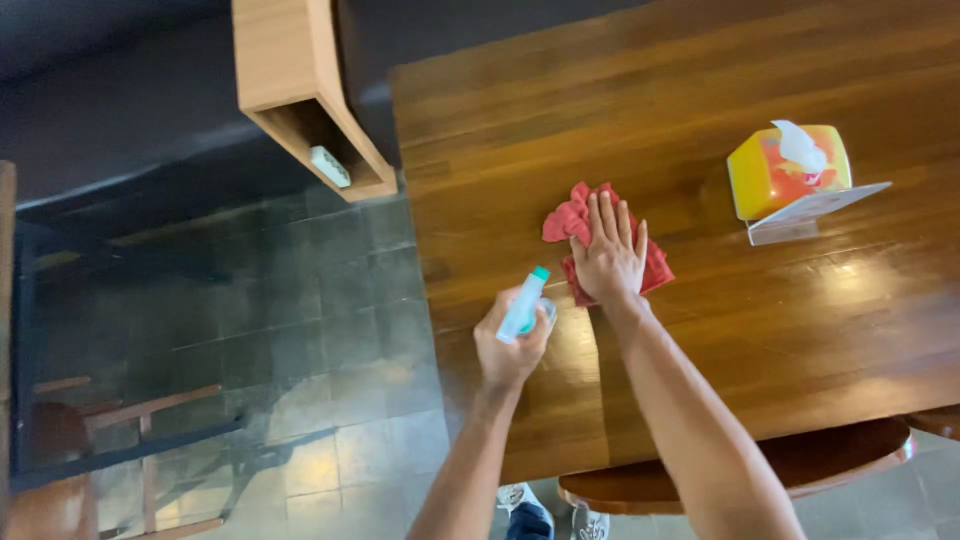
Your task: Wiping down wooden tables and rearranging condiment holders in a commercial dining area.
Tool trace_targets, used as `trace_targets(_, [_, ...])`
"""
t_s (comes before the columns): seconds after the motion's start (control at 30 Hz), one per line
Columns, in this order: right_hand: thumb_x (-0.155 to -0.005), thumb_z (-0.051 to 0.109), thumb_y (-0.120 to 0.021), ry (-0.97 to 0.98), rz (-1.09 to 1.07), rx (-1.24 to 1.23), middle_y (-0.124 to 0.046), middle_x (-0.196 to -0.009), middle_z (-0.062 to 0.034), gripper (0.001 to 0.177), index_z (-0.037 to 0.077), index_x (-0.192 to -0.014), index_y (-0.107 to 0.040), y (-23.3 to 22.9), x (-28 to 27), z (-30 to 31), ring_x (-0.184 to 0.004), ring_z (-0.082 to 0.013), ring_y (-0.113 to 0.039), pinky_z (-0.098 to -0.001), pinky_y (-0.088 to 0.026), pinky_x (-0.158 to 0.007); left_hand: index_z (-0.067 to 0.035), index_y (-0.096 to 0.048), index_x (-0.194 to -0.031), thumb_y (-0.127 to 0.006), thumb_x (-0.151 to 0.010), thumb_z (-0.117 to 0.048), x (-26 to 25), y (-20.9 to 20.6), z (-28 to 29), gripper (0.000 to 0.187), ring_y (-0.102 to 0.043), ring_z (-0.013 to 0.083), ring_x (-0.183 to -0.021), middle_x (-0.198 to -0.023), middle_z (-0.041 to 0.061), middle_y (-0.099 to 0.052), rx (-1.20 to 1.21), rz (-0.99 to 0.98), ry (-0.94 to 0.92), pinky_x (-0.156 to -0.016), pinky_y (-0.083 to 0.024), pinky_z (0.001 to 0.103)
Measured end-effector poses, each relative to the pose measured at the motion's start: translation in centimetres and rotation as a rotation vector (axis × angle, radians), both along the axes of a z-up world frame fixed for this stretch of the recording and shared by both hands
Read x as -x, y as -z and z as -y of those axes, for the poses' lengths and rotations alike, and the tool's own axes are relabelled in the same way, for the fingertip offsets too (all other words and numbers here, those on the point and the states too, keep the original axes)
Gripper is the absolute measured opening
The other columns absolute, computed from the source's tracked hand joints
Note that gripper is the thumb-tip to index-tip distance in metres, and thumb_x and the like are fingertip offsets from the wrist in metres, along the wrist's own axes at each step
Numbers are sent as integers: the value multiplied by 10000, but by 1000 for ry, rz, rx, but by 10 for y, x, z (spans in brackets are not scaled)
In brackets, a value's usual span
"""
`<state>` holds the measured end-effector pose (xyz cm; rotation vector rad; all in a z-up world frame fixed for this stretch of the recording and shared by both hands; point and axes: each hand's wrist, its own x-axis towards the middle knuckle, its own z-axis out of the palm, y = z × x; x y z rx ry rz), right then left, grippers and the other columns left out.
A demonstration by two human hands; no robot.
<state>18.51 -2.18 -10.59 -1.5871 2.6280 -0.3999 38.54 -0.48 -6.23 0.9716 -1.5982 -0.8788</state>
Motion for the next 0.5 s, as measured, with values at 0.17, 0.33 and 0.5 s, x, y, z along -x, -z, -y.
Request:
trace_targets(0.17, [-990, 437, -529, -274, -27, 25, -304, -1684, -47, 661, 154, -1573, -401, -7, -10, -43, -1559, -259, -256, -530, -122, -1266, -18, -607, -1154, -735, -920, -135, -3, -39, -26, 291, -756, 187, -814, -943, 74, -753, -161, -106, 22, -720, -602, 313])
trace_targets(0.33, [-1018, 342, -516, -376, 511, 43, -388, -1602, -42, 558, 119, -1521, -420, 31, -43, -142, -1497, -212, -301, -432, -150, -1222, -56, -701, -1017, -759, -933, -170, -42, -28, -65, 154, -704, 141, -701, -818, 76, -730, -260, -156, -146, -626, -583, 314])
trace_targets(0.5, [-1025, 371, -477, 250, 2189, 71, -550, -1466, -118, 519, 84, -1458, -464, -24, -69, -206, -1378, -262, -493, -439, -338, -1184, -85, -738, -1017, -745, -918, -292, -98, -94, -123, 230, -724, 109, -690, -767, 62, -759, -393, -42, -307, -625, -572, 314])
